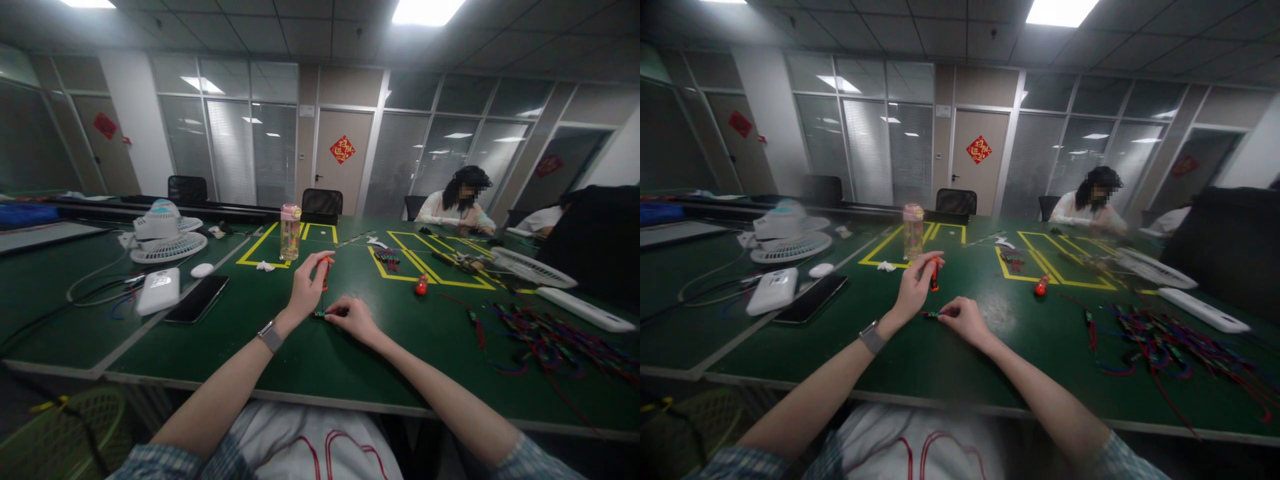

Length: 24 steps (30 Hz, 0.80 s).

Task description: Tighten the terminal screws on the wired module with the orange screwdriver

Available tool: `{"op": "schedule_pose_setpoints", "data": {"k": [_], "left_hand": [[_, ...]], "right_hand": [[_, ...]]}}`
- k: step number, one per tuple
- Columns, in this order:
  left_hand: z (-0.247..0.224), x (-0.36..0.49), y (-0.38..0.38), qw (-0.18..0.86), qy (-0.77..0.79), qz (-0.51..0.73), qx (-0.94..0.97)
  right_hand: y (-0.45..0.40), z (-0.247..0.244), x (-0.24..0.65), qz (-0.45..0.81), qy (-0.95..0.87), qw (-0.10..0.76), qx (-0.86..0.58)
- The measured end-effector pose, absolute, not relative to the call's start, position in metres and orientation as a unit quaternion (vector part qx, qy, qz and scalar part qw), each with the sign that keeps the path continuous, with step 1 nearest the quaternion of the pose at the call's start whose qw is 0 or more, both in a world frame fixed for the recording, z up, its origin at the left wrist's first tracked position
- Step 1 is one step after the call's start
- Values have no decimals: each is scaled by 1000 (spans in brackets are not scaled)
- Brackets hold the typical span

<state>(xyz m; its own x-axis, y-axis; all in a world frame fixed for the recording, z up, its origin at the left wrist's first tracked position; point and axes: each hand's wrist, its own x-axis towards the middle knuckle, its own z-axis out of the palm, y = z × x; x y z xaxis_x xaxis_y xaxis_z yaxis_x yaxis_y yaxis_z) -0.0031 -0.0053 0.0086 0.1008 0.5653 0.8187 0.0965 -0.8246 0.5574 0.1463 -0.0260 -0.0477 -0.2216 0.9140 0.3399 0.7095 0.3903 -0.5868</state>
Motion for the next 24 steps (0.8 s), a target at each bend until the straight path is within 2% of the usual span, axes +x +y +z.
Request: {"op": "schedule_pose_setpoints", "data": {"k": [6,16,24], "left_hand": [[10,-4,-7,156,233,633,722],[9,-5,-5,121,255,641,713],[7,-4,-4,178,241,632,715]], "right_hand": [[-27,-50,145,128,-766,325,-539],[-28,-46,147,162,-756,338,-536],[-28,-47,146,166,-755,341,-535]]}}
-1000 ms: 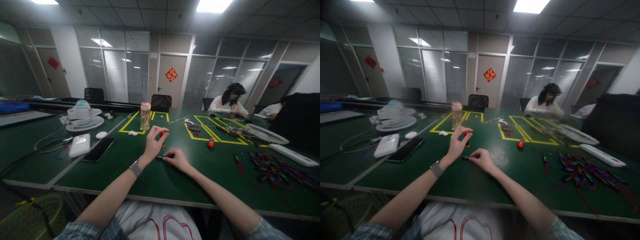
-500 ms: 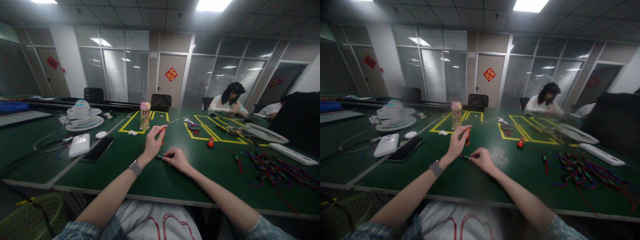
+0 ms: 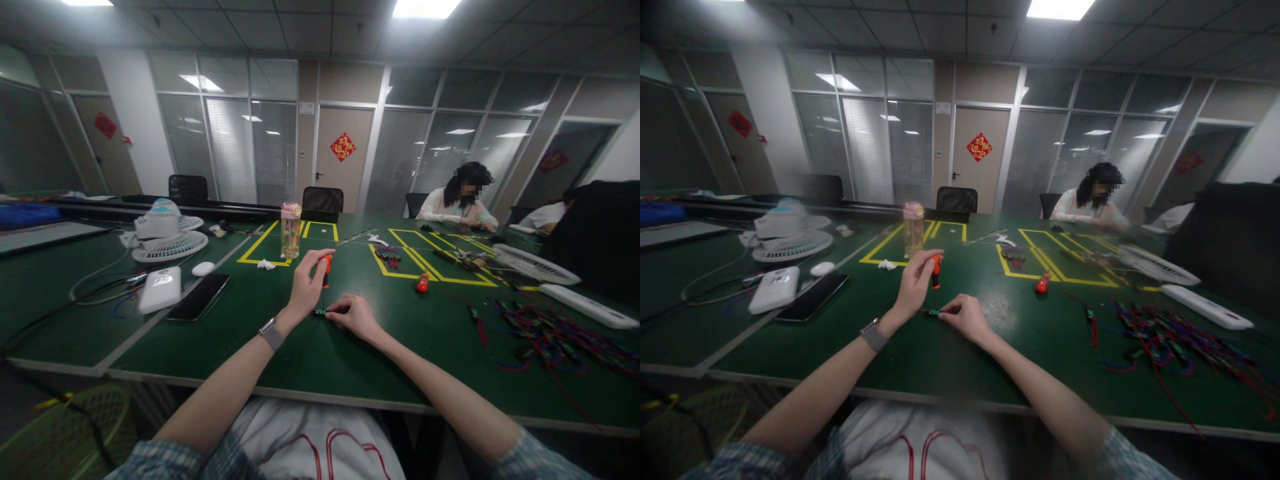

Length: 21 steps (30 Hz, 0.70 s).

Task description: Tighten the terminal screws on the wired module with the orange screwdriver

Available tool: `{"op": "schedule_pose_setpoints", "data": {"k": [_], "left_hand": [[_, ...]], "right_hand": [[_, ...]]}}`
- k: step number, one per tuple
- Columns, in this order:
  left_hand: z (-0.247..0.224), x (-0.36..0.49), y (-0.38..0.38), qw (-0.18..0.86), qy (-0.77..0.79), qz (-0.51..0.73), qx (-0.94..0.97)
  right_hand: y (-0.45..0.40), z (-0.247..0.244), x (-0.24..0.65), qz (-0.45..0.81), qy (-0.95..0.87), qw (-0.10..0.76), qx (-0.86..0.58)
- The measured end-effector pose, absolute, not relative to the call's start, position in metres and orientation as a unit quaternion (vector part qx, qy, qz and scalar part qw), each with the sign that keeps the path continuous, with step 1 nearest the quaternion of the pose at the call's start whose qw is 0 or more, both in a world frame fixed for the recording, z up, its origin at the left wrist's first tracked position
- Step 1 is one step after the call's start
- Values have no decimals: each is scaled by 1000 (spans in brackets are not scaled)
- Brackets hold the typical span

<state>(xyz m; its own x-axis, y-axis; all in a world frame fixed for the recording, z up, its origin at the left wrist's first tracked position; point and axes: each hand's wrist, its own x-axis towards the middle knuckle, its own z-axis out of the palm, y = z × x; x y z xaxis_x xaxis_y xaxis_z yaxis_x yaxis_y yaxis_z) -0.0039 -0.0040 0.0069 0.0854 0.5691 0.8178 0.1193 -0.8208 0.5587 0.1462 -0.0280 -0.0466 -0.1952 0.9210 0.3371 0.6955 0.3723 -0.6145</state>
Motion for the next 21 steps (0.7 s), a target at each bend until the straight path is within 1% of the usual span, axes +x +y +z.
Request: {"op": "schedule_pose_setpoints", "data": {"k": [4,8,10,14,16,21], "left_hand": [[8,-3,-4,163,253,637,710],[10,-2,-4,233,227,621,713],[10,-3,-4,244,223,618,713],[11,-4,-3,184,255,628,712],[12,-5,-1,170,262,629,712],[15,-8,2,237,229,599,730]], "right_hand": [[-26,-50,147,167,-751,345,-537],[-27,-49,148,161,-753,338,-540],[-27,-49,148,160,-755,336,-540],[-27,-48,147,159,-756,337,-538],[-27,-48,148,160,-757,338,-537],[-28,-47,148,172,-751,341,-538]]}}
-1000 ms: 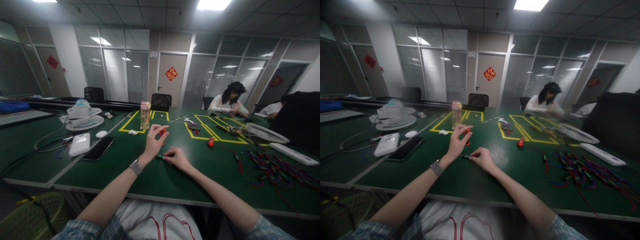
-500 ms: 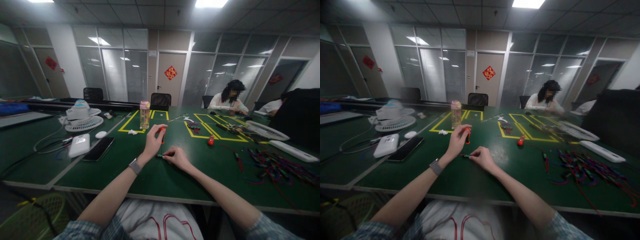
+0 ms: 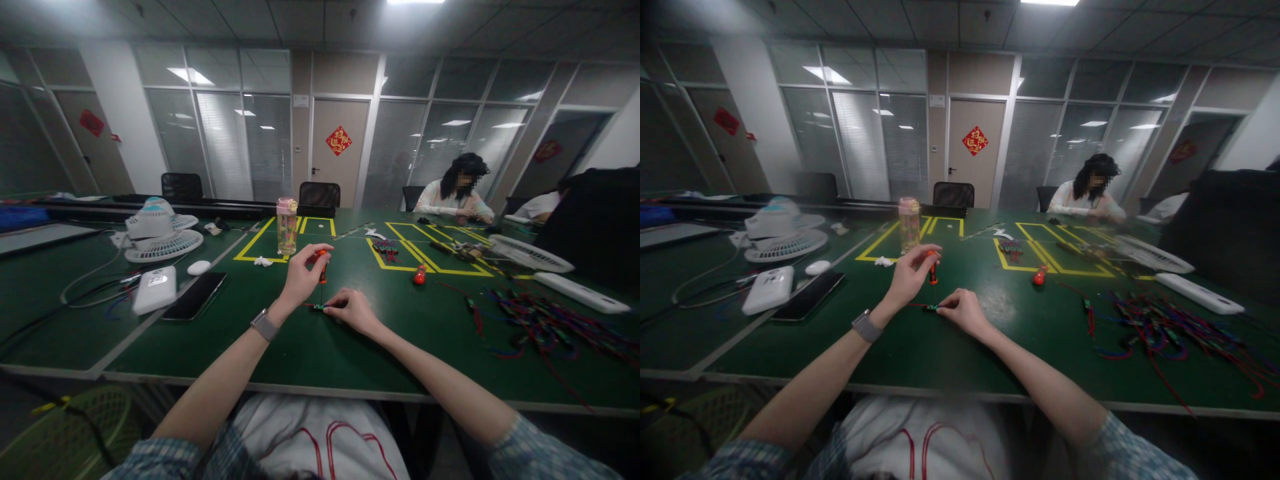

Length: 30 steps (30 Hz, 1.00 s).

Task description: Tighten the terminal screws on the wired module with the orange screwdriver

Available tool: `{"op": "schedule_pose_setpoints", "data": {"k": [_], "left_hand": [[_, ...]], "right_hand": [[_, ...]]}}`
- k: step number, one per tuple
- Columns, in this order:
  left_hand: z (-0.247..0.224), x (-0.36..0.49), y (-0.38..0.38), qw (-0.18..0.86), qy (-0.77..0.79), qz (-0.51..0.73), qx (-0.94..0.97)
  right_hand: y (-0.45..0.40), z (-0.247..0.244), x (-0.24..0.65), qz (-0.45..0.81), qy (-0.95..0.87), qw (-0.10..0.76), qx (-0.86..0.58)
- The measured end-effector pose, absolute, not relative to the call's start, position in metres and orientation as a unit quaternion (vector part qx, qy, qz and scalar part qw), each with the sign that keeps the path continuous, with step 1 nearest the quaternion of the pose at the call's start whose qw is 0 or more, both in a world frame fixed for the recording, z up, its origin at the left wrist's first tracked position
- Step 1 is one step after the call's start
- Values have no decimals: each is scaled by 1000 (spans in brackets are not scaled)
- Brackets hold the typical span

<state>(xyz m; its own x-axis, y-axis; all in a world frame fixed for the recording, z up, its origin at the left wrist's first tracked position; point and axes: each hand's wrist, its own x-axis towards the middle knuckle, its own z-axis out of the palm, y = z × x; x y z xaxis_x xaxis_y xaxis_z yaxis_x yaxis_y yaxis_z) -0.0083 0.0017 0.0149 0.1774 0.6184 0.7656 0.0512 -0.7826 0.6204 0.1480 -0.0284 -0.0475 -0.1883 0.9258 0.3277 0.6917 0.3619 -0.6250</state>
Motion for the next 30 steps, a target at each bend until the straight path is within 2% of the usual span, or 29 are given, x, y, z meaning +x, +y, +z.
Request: {"op": "schedule_pose_setpoints", "data": {"k": [9,17,25,30], "left_hand": [[15,-7,0,332,180,570,730],[16,-5,-2,135,276,635,709],[16,-7,-3,165,244,628,721],[15,-4,-4,133,280,649,695]], "right_hand": [[-25,-52,149,161,-759,337,-533],[-25,-51,148,163,-751,347,-537],[-26,-53,147,162,-753,352,-532],[-27,-53,147,159,-751,355,-533]]}}
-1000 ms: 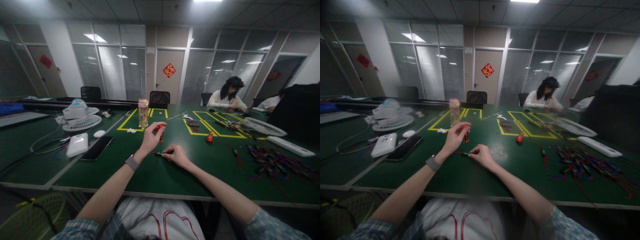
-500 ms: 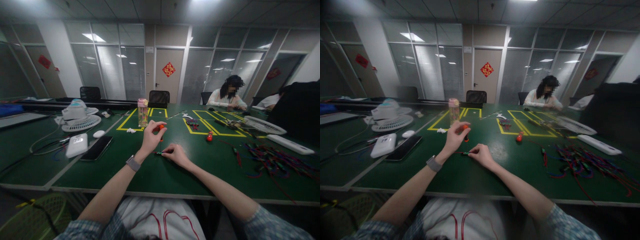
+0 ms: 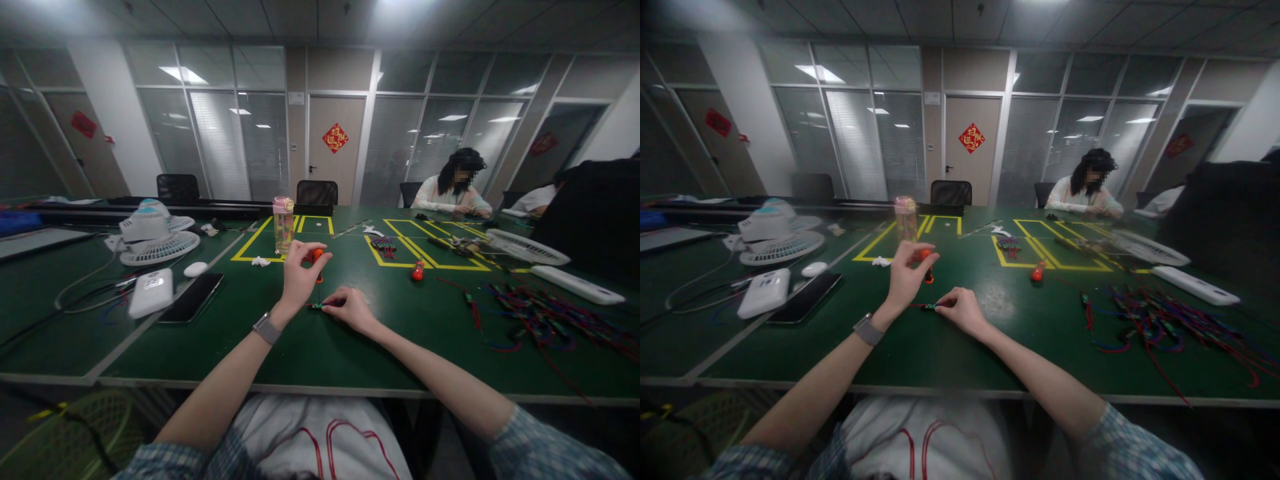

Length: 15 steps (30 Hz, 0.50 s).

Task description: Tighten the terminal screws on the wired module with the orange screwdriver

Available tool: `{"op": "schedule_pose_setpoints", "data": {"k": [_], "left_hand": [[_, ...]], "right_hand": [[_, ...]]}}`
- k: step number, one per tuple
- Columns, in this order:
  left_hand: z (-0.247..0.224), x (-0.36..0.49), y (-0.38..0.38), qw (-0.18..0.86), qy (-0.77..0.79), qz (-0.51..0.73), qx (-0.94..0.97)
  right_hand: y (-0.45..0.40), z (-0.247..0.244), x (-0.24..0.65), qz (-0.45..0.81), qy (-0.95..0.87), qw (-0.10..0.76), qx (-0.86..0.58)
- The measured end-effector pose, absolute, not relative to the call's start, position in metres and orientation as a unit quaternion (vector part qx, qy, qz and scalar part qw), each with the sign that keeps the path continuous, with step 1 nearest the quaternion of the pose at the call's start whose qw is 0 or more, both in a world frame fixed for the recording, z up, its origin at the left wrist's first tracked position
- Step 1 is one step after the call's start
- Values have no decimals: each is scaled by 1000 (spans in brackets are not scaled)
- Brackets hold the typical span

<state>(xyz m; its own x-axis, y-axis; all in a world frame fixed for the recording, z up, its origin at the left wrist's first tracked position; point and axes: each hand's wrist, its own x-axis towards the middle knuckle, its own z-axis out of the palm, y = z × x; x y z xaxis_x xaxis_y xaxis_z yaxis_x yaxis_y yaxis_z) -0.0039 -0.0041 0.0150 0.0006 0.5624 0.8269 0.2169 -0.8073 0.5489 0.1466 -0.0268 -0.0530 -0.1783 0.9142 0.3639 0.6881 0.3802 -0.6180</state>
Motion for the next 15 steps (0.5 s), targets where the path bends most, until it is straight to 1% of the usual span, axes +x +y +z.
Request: {"op": "schedule_pose_setpoints", "data": {"k": [8,15], "left_hand": [[13,-3,-5,183,236,631,716],[13,-2,-4,127,266,649,701]], "right_hand": [[-27,-51,146,153,-754,350,-534],[-27,-52,146,162,-747,360,-535]]}}
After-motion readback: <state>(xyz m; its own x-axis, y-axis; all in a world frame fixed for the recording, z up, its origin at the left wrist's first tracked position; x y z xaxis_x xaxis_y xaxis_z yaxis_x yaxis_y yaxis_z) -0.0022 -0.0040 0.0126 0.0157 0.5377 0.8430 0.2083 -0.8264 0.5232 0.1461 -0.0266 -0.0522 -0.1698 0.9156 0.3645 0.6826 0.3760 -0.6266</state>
